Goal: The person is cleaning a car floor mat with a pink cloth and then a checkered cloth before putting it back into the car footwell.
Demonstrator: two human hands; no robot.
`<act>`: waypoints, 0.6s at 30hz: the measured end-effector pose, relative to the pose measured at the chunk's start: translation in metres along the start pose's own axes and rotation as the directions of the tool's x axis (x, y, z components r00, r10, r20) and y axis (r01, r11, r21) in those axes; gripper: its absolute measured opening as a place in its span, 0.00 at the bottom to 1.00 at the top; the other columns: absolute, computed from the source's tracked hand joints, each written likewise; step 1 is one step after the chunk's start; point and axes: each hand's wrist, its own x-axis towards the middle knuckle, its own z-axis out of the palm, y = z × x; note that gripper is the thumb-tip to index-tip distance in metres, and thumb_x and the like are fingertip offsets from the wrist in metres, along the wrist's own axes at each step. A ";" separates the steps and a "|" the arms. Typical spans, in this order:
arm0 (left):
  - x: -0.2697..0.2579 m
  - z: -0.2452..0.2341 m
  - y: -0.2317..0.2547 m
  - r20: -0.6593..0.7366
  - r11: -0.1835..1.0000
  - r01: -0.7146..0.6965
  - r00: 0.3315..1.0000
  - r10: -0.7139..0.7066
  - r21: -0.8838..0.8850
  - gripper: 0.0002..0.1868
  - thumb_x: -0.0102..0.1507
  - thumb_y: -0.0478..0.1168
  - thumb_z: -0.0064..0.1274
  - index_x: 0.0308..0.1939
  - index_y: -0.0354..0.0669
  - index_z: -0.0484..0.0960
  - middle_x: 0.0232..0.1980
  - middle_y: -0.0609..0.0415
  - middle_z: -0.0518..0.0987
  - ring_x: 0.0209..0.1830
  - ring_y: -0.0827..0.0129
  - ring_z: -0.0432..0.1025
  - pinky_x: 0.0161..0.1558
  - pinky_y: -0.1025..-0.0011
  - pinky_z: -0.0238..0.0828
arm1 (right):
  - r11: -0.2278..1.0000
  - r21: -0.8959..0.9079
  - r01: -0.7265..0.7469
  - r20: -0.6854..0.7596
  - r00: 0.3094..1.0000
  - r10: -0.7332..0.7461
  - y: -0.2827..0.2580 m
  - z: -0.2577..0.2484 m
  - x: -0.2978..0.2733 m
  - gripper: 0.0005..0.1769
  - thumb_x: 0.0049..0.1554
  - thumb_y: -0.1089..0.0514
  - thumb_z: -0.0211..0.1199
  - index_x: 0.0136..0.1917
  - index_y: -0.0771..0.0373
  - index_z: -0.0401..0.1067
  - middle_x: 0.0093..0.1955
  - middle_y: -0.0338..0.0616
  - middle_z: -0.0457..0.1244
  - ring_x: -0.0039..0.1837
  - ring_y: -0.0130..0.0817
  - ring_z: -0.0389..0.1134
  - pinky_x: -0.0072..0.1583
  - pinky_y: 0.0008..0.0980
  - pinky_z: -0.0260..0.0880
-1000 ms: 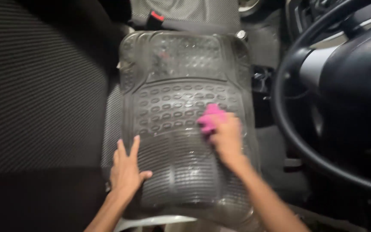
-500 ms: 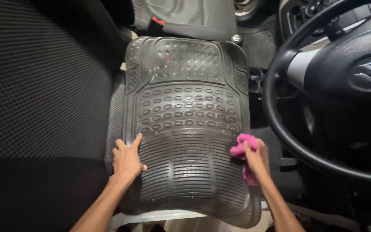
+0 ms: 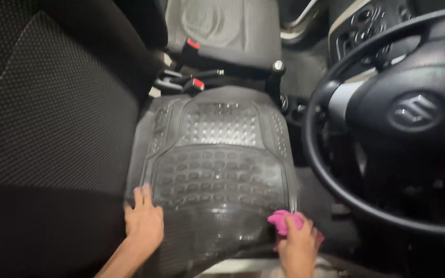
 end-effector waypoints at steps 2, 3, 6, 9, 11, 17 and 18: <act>0.008 -0.035 0.001 -0.107 0.999 -0.032 0.994 0.029 -0.029 0.27 0.52 0.45 0.59 0.57 0.49 0.79 0.71 0.41 0.65 0.71 0.47 0.60 0.61 0.49 0.67 | 0.997 -0.008 0.079 -0.114 0.990 -0.079 -0.027 0.009 0.025 0.16 0.49 0.56 0.63 0.53 0.53 0.75 0.56 0.52 0.65 0.53 0.52 0.70 0.55 0.47 0.70; 0.008 -0.051 0.000 -0.200 0.995 -0.086 0.977 0.076 -0.042 0.30 0.50 0.44 0.61 0.57 0.47 0.78 0.74 0.42 0.64 0.73 0.47 0.58 0.65 0.48 0.64 | 0.991 -0.027 0.131 -0.219 0.966 -0.134 -0.042 0.013 0.029 0.18 0.51 0.53 0.65 0.54 0.58 0.73 0.56 0.56 0.64 0.56 0.55 0.67 0.57 0.48 0.67; 0.044 -0.071 -0.007 -0.058 0.974 -0.120 0.992 0.111 -0.193 0.40 0.52 0.41 0.64 0.67 0.43 0.68 0.75 0.41 0.59 0.77 0.49 0.53 0.71 0.53 0.57 | 0.660 0.561 -0.499 0.201 0.856 0.476 -0.133 -0.003 0.087 0.23 0.61 0.47 0.57 0.64 0.61 0.65 0.57 0.52 0.64 0.59 0.53 0.69 0.58 0.47 0.68; 0.084 -0.036 -0.018 -0.106 0.985 -0.124 0.988 0.112 -0.124 0.47 0.52 0.40 0.66 0.72 0.42 0.61 0.77 0.39 0.56 0.78 0.47 0.50 0.71 0.48 0.54 | 0.869 0.443 -0.219 0.196 0.970 0.145 -0.175 0.050 0.100 0.21 0.58 0.49 0.59 0.62 0.58 0.67 0.62 0.49 0.65 0.68 0.54 0.62 0.65 0.52 0.63; 0.118 -0.005 -0.032 -0.153 0.991 -0.114 0.983 0.102 -0.074 0.48 0.52 0.39 0.67 0.73 0.42 0.60 0.77 0.39 0.55 0.78 0.46 0.50 0.70 0.47 0.54 | 0.957 0.267 0.110 0.084 0.987 -0.136 -0.196 0.072 0.091 0.27 0.48 0.49 0.65 0.62 0.51 0.71 0.64 0.54 0.63 0.69 0.60 0.59 0.62 0.63 0.61; 0.151 -0.067 -0.045 0.054 0.995 -0.101 0.993 0.101 0.005 0.69 0.44 0.48 0.78 0.78 0.45 0.44 0.82 0.44 0.45 0.82 0.51 0.42 0.75 0.48 0.45 | 0.642 0.275 0.716 0.082 0.648 -0.758 -0.145 0.140 0.122 0.23 0.51 0.55 0.65 0.61 0.48 0.74 0.67 0.47 0.62 0.65 0.50 0.62 0.58 0.52 0.61; 0.155 -0.076 -0.048 0.153 0.994 -0.106 0.982 0.107 -0.014 0.77 0.41 0.52 0.81 0.80 0.45 0.39 0.84 0.47 0.41 0.83 0.53 0.38 0.77 0.50 0.41 | 0.512 0.278 0.813 0.039 0.523 -0.851 -0.125 0.152 0.133 0.19 0.55 0.55 0.63 0.60 0.48 0.74 0.68 0.44 0.63 0.66 0.46 0.64 0.59 0.50 0.62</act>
